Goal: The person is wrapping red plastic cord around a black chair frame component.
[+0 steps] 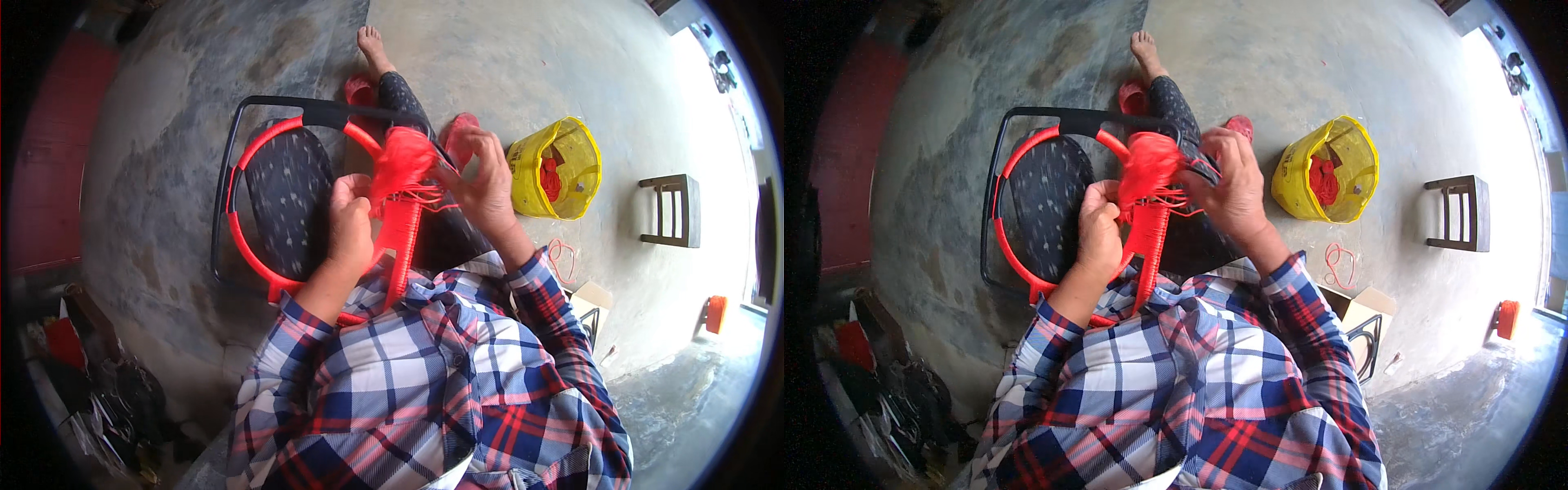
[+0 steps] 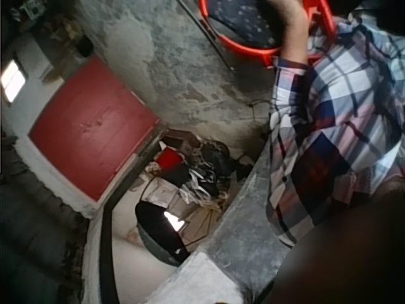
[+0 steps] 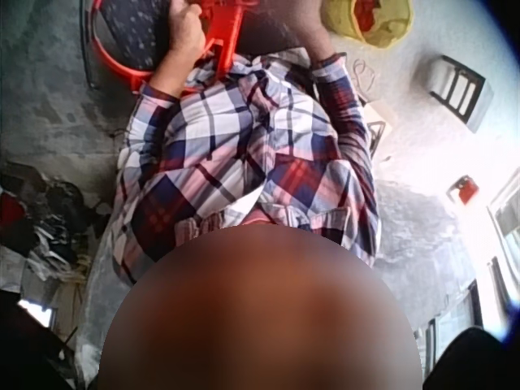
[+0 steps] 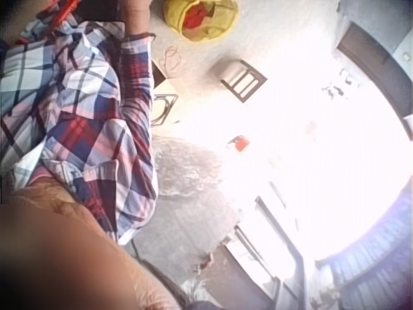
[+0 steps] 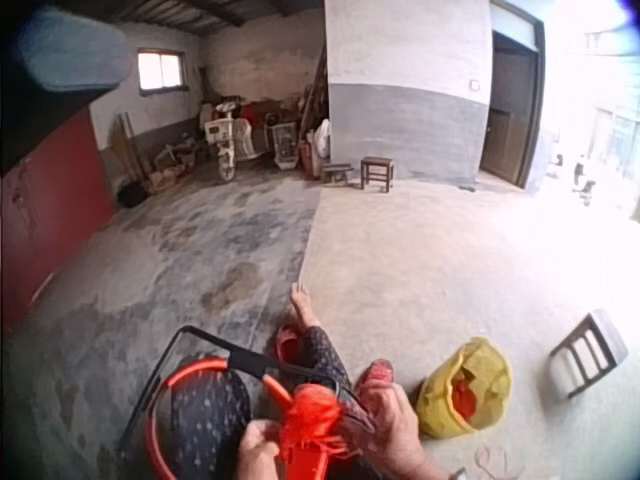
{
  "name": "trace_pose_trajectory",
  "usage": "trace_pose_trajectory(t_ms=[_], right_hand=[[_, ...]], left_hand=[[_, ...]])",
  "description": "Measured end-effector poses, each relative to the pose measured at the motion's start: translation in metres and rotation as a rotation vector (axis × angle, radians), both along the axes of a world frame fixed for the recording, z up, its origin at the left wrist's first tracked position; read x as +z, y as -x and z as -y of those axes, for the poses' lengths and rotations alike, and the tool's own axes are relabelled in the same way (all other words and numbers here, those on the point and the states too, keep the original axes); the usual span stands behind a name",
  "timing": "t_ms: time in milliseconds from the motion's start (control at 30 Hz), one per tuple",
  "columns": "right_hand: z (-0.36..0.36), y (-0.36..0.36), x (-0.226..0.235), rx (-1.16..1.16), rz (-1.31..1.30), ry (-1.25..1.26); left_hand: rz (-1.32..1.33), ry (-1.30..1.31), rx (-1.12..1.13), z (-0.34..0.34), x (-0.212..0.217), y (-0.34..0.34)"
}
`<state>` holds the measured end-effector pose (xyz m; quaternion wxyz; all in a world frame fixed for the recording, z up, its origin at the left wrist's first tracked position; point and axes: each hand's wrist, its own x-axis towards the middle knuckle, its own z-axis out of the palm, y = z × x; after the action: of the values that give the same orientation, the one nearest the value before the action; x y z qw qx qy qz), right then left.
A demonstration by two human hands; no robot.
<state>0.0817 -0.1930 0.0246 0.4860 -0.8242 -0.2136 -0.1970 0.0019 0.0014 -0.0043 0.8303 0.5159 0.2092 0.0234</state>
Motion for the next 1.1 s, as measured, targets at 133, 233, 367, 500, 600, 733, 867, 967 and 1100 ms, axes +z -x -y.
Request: trace_pose_trajectory(t_ms=[133,233,367,500,600,733,867,967,1100], right_hand=[[0.012,0.016,-0.028,0.364,-0.271,0.187],[-0.008,0.028,-0.025,0.458,-0.315,0.182],[0.002,0.025,-0.021,0.413,-0.360,0.111],[0.048,0.020,-0.024,0.352,-0.616,-0.510],[0.095,0.033,0.005,0.445,-0.715,-1.211],[0.191,0.037,0.027,0.447,-0.539,-1.406],[0.237,0.021,0.011,0.241,-0.599,-1.383],[0.157,0.020,0.006,-0.069,-0.697,-1.016],[0.035,0.039,0.002,0.311,-1.002,-0.731]], left_hand=[[-0.132,0.187,-0.045,0.001,0.003,-0.002],[-0.153,0.225,-0.181,0.003,0.019,-0.003],[-0.195,0.315,-0.182,0.004,0.021,-0.003],[-0.180,0.417,-0.197,-0.005,-0.003,-0.002],[-0.167,0.443,-0.196,-0.004,-0.007,-0.002],[-0.179,0.447,-0.121,0.000,0.013,-0.004],[-0.159,0.454,-0.174,0.000,0.021,-0.006],[-0.175,0.447,-0.218,-0.001,0.017,-0.005],[-0.143,0.436,-0.249,0.002,0.018,0.000]])
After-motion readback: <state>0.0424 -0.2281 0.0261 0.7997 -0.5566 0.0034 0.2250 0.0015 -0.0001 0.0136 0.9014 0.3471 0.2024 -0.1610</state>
